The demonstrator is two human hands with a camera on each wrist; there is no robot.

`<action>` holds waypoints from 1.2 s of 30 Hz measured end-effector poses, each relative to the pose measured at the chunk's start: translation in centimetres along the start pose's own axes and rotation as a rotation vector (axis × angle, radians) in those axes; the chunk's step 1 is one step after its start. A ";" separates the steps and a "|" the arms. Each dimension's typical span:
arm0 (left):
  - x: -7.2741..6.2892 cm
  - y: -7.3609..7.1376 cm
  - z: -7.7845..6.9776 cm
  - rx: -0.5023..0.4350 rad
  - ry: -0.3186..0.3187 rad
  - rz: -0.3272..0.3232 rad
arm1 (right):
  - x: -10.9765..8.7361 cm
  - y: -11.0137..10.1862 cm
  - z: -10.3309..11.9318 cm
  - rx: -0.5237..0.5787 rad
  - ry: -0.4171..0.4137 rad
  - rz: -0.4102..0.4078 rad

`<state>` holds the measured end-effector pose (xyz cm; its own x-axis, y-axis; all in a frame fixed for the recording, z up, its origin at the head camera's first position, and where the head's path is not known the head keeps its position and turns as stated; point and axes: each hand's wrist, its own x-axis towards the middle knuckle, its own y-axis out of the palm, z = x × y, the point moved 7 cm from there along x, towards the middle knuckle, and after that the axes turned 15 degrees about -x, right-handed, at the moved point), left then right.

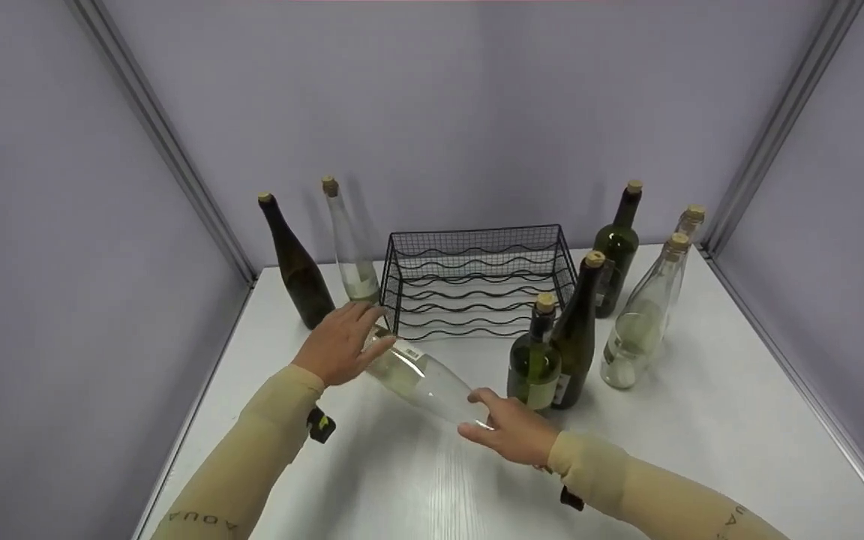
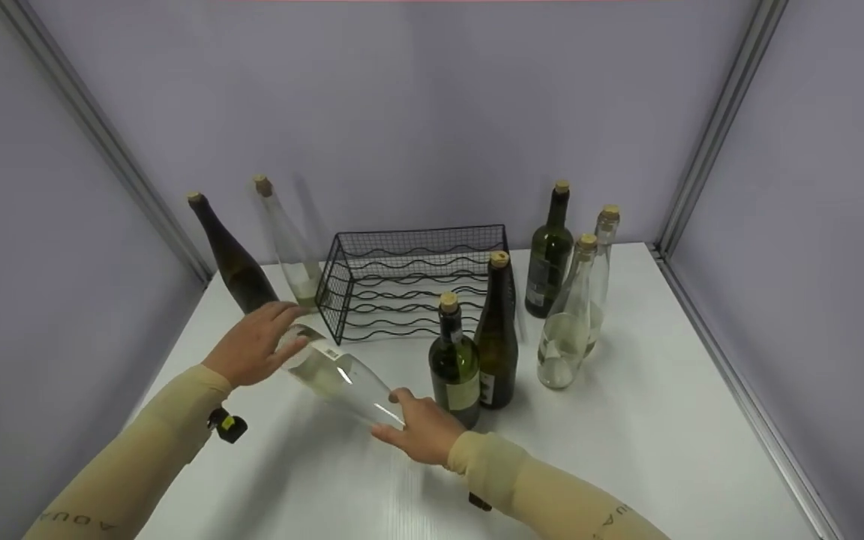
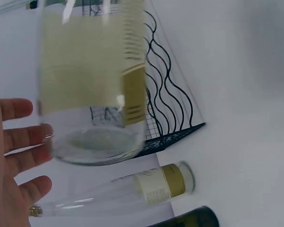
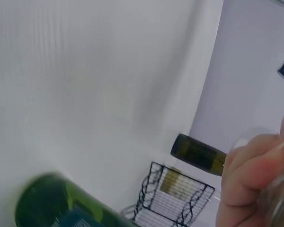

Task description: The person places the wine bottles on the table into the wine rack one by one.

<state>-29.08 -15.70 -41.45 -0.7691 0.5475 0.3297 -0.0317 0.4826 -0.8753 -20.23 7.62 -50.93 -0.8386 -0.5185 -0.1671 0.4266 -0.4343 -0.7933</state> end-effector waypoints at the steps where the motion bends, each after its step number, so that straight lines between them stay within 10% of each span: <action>1: 0.6 0.0 0.4 -0.014 -0.036 -0.001 | 0.0 0.3 -0.2 0.026 0.007 0.003; 15: 8.1 3.5 5.1 -0.087 -0.407 0.016 | -0.1 4.4 -2.6 0.348 0.190 0.073; 24: 8.7 5.8 7.9 -0.176 -0.646 -0.005 | 0.7 6.0 -3.5 0.463 0.261 0.071; 36: 8.6 7.5 9.7 -0.153 -0.696 -0.029 | 1.2 6.6 -4.0 0.473 0.284 0.050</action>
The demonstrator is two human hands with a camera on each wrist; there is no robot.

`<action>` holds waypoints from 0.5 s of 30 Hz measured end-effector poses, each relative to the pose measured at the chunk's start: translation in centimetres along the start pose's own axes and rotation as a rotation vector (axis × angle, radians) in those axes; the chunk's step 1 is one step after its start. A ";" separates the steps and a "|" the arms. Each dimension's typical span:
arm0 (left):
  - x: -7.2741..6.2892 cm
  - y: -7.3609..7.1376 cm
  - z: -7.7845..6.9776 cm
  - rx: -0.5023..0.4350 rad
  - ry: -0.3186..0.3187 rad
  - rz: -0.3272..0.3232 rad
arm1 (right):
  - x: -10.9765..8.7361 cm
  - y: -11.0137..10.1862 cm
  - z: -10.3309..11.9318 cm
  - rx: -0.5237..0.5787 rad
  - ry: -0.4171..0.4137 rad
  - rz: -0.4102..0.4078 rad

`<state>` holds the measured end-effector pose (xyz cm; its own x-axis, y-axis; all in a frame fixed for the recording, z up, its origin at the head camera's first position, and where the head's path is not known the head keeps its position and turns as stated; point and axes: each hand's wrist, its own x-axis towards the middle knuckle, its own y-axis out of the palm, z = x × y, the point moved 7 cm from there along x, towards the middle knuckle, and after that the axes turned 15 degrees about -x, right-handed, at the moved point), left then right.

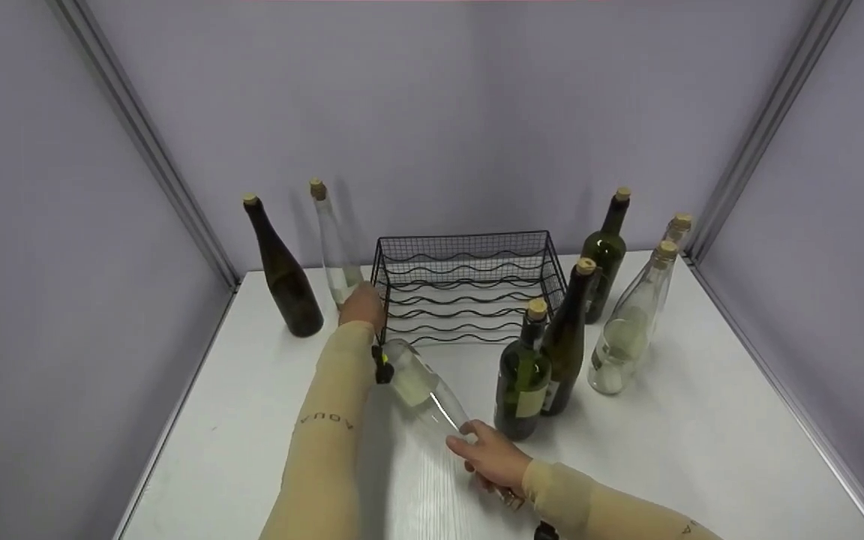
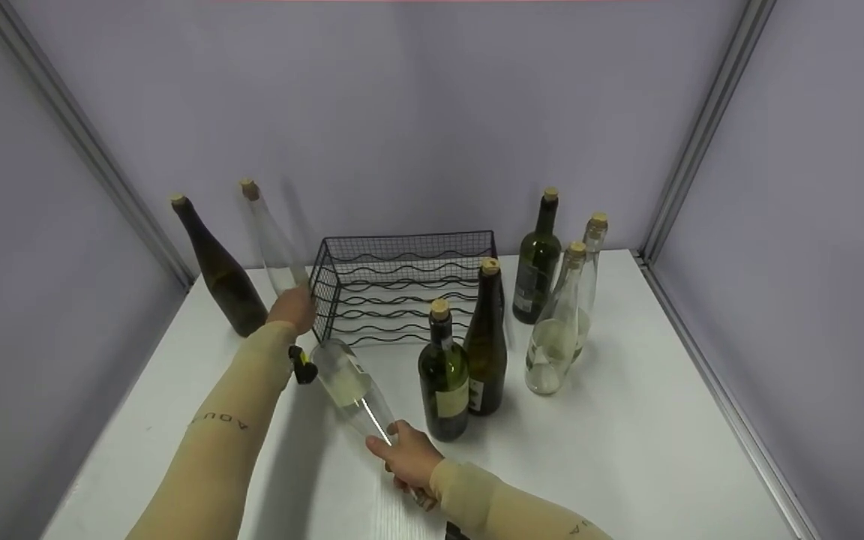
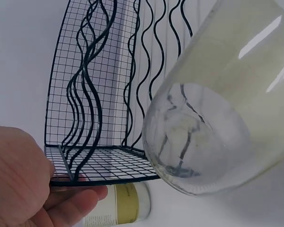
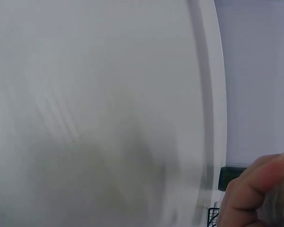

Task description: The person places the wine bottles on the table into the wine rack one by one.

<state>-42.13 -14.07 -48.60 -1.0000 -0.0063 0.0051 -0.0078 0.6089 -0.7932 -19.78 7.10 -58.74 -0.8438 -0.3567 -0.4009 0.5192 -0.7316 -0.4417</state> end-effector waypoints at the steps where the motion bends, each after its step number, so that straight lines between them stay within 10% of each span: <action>1: 0.0 0.0 0.2 0.002 -0.008 -0.007 | 0.0 0.1 0.0 0.006 -0.001 -0.001; 15: -0.2 0.3 -0.1 0.072 -0.011 0.021 | 1.0 0.1 -0.5 0.181 0.043 -0.049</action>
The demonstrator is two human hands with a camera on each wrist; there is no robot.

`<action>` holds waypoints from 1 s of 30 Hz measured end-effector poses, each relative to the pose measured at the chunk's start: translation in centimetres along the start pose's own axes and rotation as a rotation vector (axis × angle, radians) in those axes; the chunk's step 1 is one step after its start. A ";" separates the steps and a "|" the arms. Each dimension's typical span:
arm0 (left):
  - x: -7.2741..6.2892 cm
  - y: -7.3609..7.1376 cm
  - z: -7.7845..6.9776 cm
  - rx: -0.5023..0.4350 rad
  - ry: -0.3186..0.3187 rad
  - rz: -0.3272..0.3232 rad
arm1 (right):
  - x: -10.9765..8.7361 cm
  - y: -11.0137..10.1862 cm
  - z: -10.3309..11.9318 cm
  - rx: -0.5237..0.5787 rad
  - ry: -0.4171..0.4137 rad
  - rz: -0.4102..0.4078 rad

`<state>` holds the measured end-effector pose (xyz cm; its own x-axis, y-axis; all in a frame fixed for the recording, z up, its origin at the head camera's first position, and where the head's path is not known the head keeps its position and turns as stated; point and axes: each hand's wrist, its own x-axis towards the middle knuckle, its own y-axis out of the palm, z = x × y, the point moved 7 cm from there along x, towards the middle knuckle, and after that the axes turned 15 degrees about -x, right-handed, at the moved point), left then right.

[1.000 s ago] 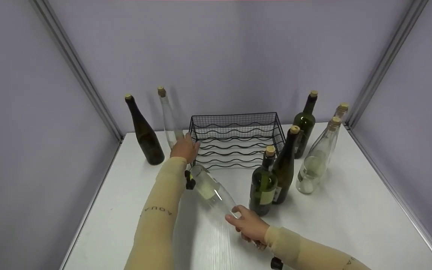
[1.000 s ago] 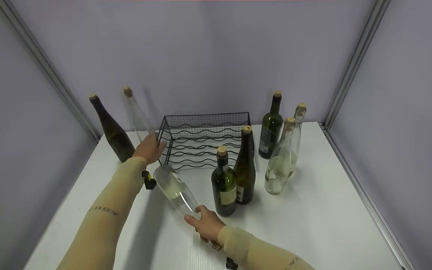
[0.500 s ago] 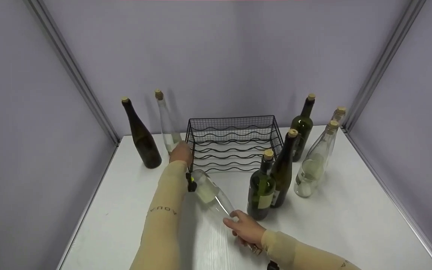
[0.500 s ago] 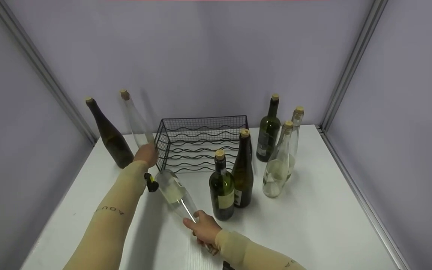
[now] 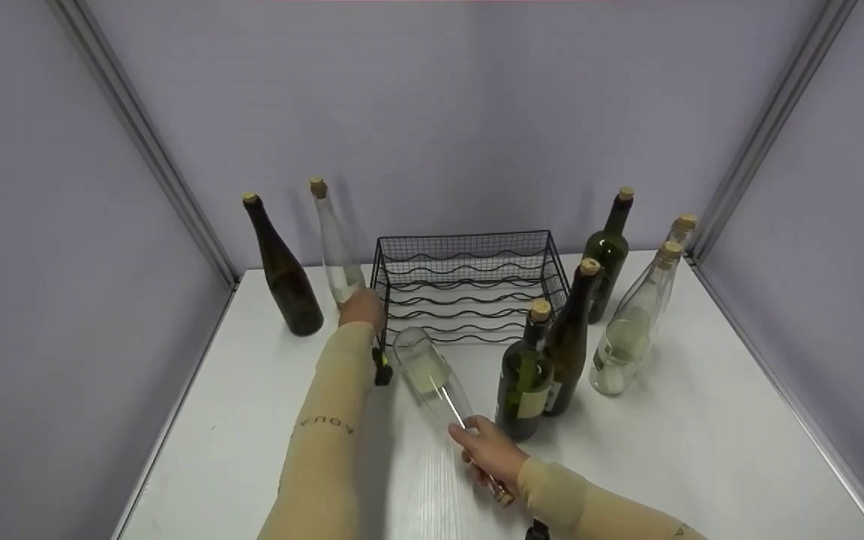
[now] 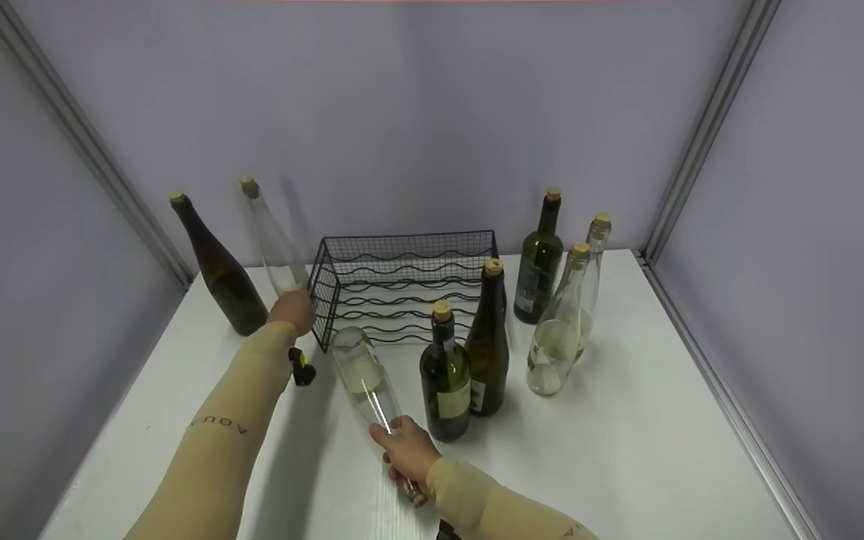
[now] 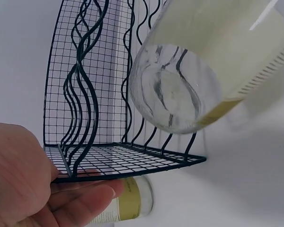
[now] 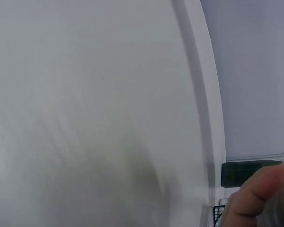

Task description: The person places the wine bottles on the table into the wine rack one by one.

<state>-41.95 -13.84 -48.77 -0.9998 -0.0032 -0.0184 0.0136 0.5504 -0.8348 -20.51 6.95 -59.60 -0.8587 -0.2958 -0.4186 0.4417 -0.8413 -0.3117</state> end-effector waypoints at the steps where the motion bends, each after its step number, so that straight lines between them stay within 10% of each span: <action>1: 0.0 0.1 0.0 0.009 -0.001 0.010 | 0.1 0.1 0.0 0.013 -0.001 -0.007; 30: -0.4 -0.6 -0.7 0.116 -0.026 0.068 | 6.9 4.1 2.5 0.140 -0.005 -0.113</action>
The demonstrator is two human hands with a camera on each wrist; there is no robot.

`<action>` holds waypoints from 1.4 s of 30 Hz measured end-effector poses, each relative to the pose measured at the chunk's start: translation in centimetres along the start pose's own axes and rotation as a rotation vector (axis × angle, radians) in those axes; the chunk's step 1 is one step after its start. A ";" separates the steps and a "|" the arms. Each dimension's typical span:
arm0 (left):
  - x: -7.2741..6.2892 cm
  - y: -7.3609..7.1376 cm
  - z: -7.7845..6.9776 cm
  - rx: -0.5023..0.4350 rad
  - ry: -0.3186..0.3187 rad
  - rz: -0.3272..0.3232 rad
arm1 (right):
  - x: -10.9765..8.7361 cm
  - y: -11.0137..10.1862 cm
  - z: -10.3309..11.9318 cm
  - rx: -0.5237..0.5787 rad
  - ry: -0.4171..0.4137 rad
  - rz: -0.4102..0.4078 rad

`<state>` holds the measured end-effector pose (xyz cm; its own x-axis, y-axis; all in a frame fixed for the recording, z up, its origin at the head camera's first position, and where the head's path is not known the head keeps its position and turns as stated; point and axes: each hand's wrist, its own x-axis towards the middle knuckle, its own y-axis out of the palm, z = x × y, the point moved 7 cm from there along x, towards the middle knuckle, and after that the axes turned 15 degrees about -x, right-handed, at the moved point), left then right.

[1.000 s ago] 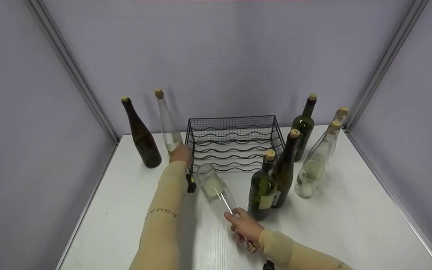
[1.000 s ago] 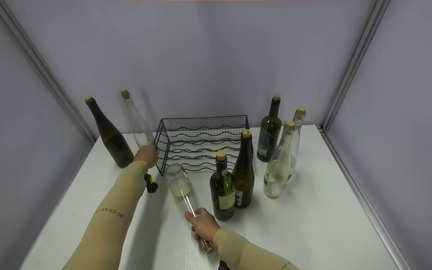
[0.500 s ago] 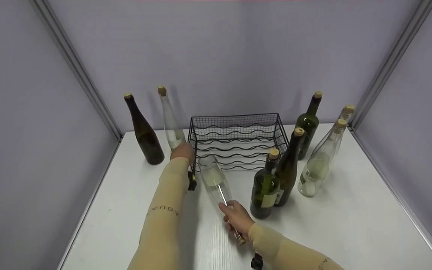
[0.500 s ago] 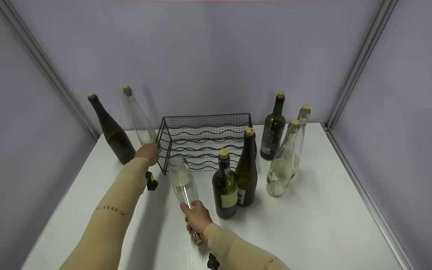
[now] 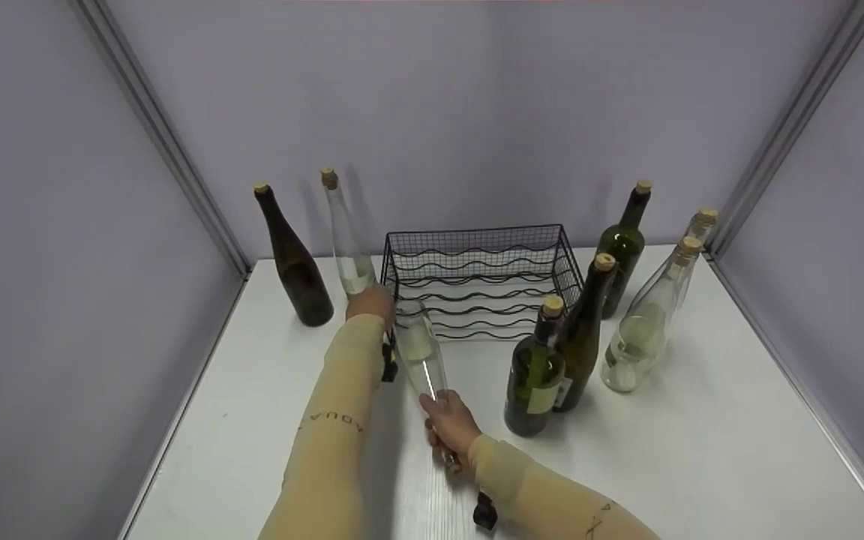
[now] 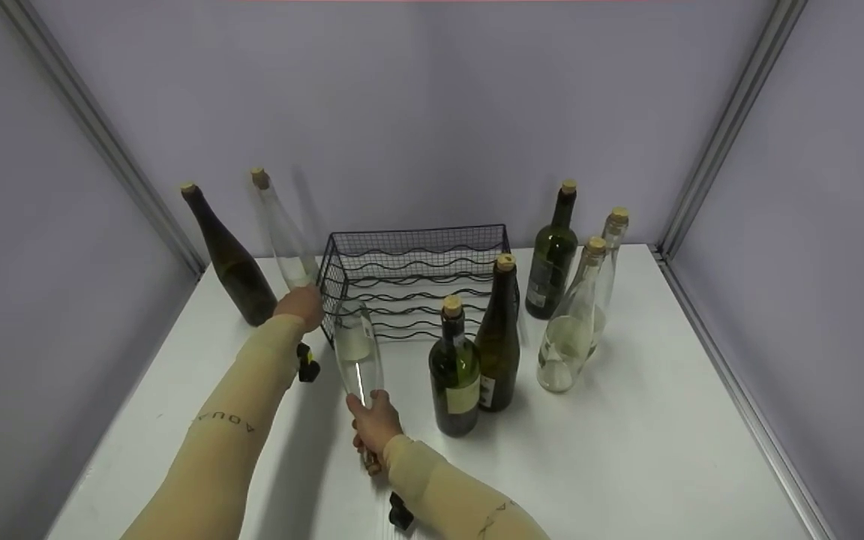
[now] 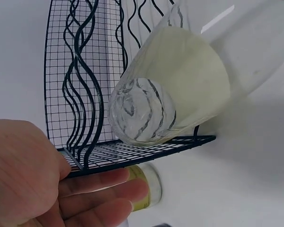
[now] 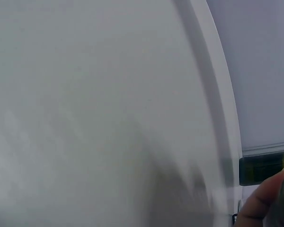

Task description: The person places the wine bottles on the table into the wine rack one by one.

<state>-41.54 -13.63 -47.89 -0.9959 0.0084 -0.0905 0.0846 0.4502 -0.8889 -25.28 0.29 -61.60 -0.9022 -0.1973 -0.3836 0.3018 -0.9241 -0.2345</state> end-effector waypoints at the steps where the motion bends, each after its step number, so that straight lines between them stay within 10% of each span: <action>1: 0.0 0.0 0.0 0.002 0.001 -0.002 | 0.2 0.3 0.1 0.004 0.006 0.009; 27: -0.5 0.1 0.1 -0.081 -0.086 0.033 | 6.5 1.0 2.9 0.129 0.063 0.034; 42: 0.4 0.7 0.0 -0.065 -0.129 0.053 | 8.1 0.1 3.9 -0.051 0.031 -0.051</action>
<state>-41.84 -13.33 -48.50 -0.9771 -0.0790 -0.1973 0.1306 0.5092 -0.8507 -33.71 -2.66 -61.26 -0.9068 -0.1397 -0.3976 0.2722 -0.9145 -0.2993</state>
